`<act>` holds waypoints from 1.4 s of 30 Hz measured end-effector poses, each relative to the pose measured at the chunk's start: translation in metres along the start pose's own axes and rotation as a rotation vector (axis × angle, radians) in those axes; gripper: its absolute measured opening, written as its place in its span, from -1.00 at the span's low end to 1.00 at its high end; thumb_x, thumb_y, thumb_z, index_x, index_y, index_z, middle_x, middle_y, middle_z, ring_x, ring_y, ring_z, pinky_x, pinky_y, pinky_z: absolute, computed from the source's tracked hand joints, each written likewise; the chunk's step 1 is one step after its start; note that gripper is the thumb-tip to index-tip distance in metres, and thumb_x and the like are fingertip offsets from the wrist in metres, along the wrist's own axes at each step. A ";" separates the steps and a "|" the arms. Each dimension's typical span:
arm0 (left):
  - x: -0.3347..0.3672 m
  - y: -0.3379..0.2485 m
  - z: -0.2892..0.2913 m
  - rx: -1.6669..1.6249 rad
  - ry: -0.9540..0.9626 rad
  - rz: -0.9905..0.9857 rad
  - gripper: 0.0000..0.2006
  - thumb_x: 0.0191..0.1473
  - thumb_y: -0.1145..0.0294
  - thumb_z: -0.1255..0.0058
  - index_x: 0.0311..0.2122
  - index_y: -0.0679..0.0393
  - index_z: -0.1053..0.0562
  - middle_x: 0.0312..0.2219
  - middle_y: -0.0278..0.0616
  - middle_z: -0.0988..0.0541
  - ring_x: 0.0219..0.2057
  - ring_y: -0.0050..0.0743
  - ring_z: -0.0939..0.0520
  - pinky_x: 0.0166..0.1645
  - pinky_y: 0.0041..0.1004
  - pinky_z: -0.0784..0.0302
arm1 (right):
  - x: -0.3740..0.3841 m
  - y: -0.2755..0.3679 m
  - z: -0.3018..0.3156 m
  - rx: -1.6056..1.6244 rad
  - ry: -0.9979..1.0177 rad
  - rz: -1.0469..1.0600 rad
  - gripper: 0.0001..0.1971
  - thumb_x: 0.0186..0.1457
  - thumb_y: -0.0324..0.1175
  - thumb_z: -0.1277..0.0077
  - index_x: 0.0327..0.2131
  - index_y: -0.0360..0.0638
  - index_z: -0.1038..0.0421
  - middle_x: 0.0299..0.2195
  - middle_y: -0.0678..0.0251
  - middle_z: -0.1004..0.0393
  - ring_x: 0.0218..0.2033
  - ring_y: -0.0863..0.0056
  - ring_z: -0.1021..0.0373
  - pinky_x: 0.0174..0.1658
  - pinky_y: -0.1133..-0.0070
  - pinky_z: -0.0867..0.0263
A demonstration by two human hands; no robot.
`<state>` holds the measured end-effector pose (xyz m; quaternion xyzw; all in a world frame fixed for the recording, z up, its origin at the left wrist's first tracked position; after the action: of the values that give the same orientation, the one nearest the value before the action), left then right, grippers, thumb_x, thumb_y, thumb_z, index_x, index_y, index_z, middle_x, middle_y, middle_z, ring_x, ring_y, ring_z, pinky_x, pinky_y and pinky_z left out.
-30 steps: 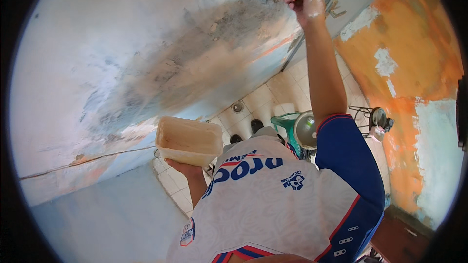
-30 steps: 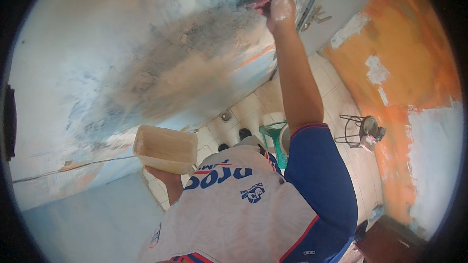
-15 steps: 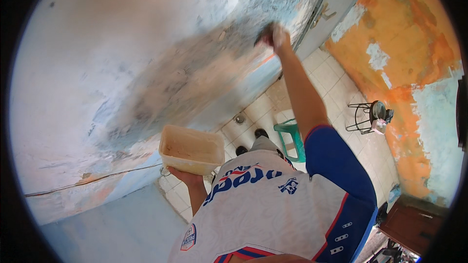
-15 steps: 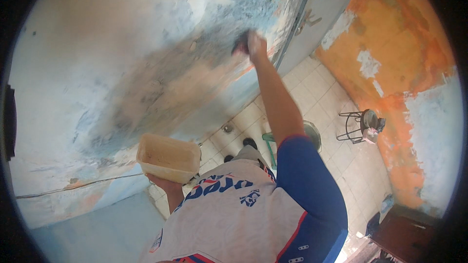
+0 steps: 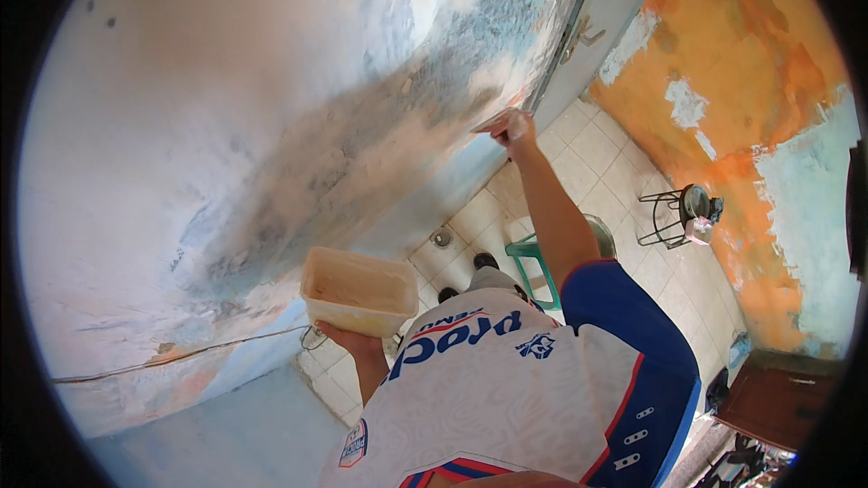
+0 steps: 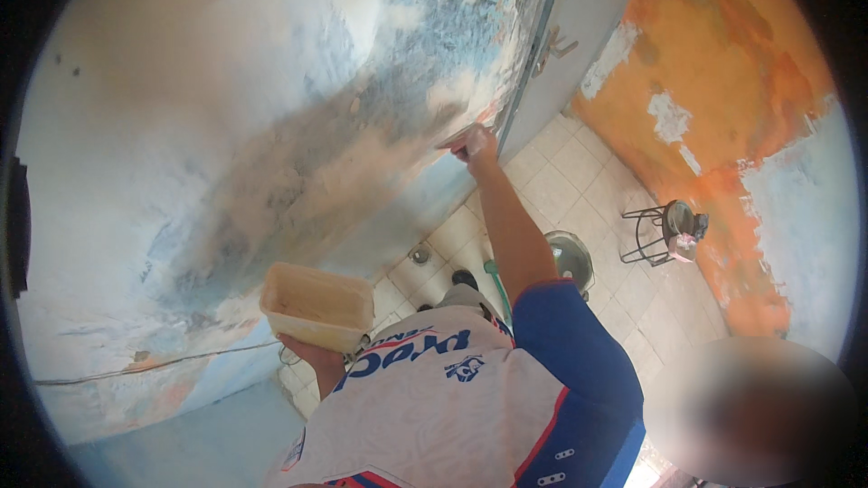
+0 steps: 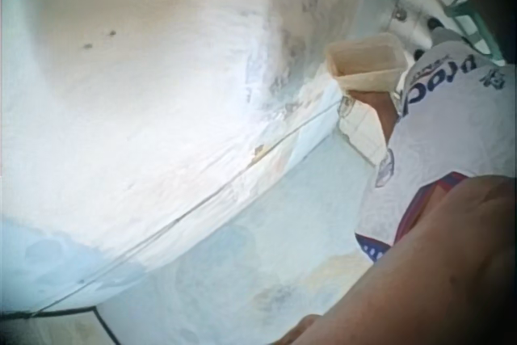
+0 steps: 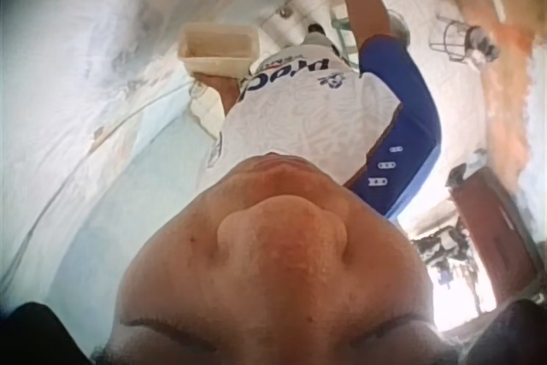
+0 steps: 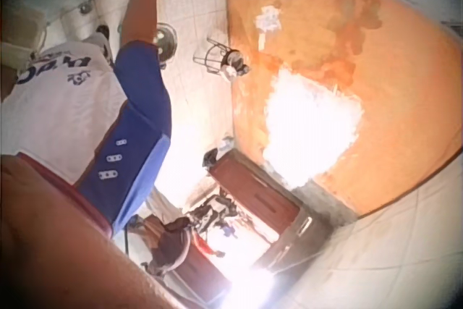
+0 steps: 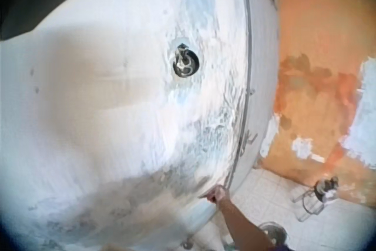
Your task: The person applies patching compound to a ceiling and wall using a putty knife, repeatedly scooping material from a plastic container and smoothing it over damaged areas.
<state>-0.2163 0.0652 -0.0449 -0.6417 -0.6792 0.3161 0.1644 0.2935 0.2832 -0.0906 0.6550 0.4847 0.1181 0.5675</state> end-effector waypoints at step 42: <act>-0.003 0.108 -0.082 0.025 -0.137 -0.085 -0.14 0.09 -0.48 0.34 0.33 -0.09 -0.04 0.29 -0.22 -0.14 0.29 -0.12 -0.19 0.32 -0.07 -0.17 | 0.041 -0.013 0.027 0.057 0.146 -0.070 -0.55 0.32 0.00 0.26 -0.49 -0.16 -0.30 -0.66 0.20 -0.42 -0.64 0.37 -0.41 -0.53 0.43 -0.42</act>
<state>-0.0816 0.0777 -0.0521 -0.5870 -0.7116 0.3603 0.1389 0.3264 0.2964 -0.1267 0.6433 0.5506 0.1317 0.5154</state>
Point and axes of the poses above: each hand's wrist, its own x-axis towards the middle knuckle, its own z-axis out of the back of the hand, y = z × x, the point moved 9 cm from there along x, towards the middle knuckle
